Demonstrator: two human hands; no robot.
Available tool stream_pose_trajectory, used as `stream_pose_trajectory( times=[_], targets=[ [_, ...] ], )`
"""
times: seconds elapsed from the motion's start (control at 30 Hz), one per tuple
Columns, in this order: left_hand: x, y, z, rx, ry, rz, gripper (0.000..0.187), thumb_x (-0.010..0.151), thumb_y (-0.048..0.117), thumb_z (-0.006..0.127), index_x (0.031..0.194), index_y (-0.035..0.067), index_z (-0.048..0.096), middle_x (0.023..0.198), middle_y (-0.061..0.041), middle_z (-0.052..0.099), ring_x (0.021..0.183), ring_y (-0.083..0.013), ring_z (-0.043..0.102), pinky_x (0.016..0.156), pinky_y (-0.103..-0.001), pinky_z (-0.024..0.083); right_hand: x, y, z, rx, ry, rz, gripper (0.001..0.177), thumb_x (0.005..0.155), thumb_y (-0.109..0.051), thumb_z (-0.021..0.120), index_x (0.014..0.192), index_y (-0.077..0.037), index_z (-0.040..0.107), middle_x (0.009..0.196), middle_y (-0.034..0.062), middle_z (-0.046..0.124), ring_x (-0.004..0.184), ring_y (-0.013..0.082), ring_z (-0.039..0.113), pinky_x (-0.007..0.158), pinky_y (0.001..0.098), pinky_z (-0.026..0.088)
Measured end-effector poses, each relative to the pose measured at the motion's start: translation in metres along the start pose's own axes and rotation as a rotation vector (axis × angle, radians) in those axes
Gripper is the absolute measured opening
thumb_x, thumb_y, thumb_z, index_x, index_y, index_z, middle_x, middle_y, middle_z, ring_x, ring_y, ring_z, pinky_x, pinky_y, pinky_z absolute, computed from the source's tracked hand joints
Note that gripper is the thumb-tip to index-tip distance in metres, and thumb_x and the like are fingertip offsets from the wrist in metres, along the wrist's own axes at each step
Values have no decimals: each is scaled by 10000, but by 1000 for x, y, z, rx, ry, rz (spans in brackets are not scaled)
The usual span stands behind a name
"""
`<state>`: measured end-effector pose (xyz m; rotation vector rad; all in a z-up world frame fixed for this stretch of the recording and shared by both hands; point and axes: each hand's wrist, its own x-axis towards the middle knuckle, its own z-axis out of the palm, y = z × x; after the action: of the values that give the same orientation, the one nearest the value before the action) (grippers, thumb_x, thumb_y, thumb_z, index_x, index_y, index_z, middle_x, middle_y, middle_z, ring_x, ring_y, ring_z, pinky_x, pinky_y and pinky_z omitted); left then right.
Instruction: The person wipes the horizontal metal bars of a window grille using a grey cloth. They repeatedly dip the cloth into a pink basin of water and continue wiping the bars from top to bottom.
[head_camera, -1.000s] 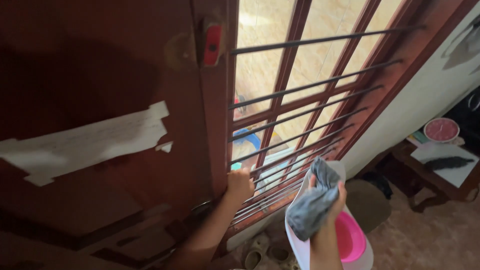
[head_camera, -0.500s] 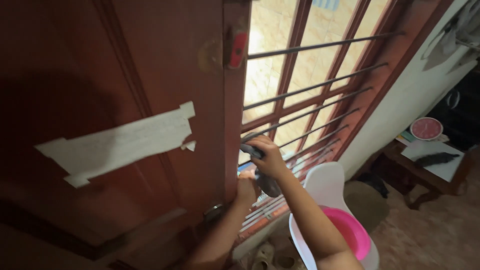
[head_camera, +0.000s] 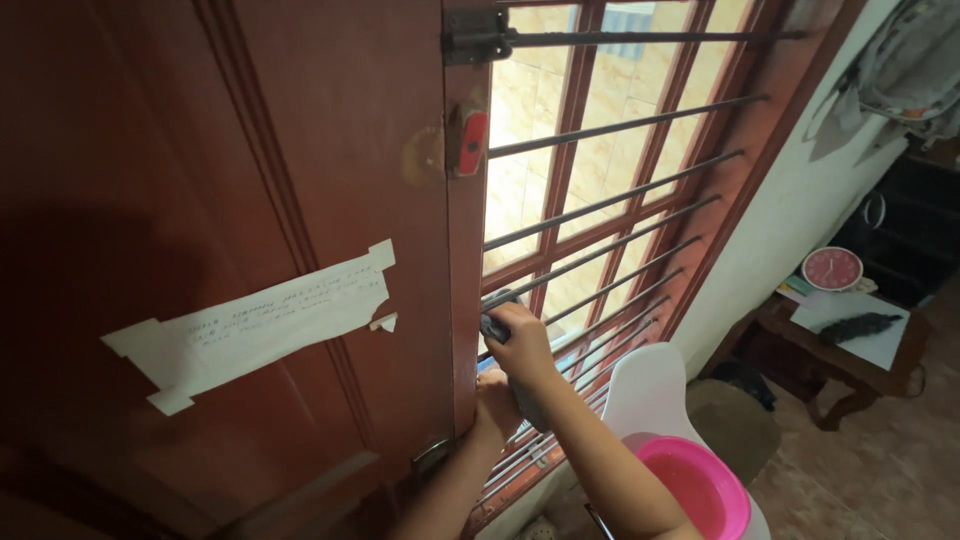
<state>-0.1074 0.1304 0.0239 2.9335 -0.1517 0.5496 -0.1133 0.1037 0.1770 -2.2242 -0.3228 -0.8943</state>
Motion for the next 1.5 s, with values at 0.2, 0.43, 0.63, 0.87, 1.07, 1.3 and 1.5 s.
stream_pose_trajectory(
  times=[0.2,0.43,0.63,0.87,1.07,1.3,1.5],
  targets=[
    [9,-25,37,-25,137,330,210,712,320,652,789,147,562,702,-92,547,672,-311,577,577,-472,435,12,57,-26,8,119,68,270,737,-179,784,999,-113,787,928,136,764,969,340,725,904,422,571],
    [7,-24,26,-148,222,366,176,719,290,576,778,129,539,690,-119,552,631,-354,586,568,-517,411,-41,67,-63,304,874,389,273,793,-170,824,1042,-116,727,871,88,657,864,178,641,785,334,505],
    [10,-25,39,108,238,346,378,636,438,801,789,198,552,687,-34,567,646,-237,593,489,-385,460,-91,125,-41,718,661,1372,779,719,-703,815,1275,-173,689,1179,150,707,1048,363,698,778,526,588],
    [11,-53,-5,179,221,398,99,797,207,611,719,169,564,610,-34,521,512,-209,519,440,-378,349,-42,16,-6,631,402,972,505,928,-462,708,1208,-42,717,1244,191,681,1234,314,569,1110,432,406],
    [38,-60,-49,155,254,376,99,826,180,556,732,153,563,636,-26,517,539,-199,518,479,-347,359,-42,61,28,414,156,748,429,978,-310,658,1211,43,728,1195,312,701,1215,426,627,1110,502,458],
    [1,-60,-110,84,212,371,135,860,148,493,746,134,563,667,-16,512,571,-187,518,525,-309,370,-44,114,58,551,178,832,239,811,-326,889,1024,-235,831,908,34,794,882,141,745,886,321,591],
    [13,-54,-107,55,222,340,181,890,120,439,758,118,563,693,-8,508,598,-177,518,563,-278,379,-28,135,40,324,326,1048,482,796,-601,782,1103,-230,797,1117,42,776,1170,260,674,1083,386,463]
  ],
)
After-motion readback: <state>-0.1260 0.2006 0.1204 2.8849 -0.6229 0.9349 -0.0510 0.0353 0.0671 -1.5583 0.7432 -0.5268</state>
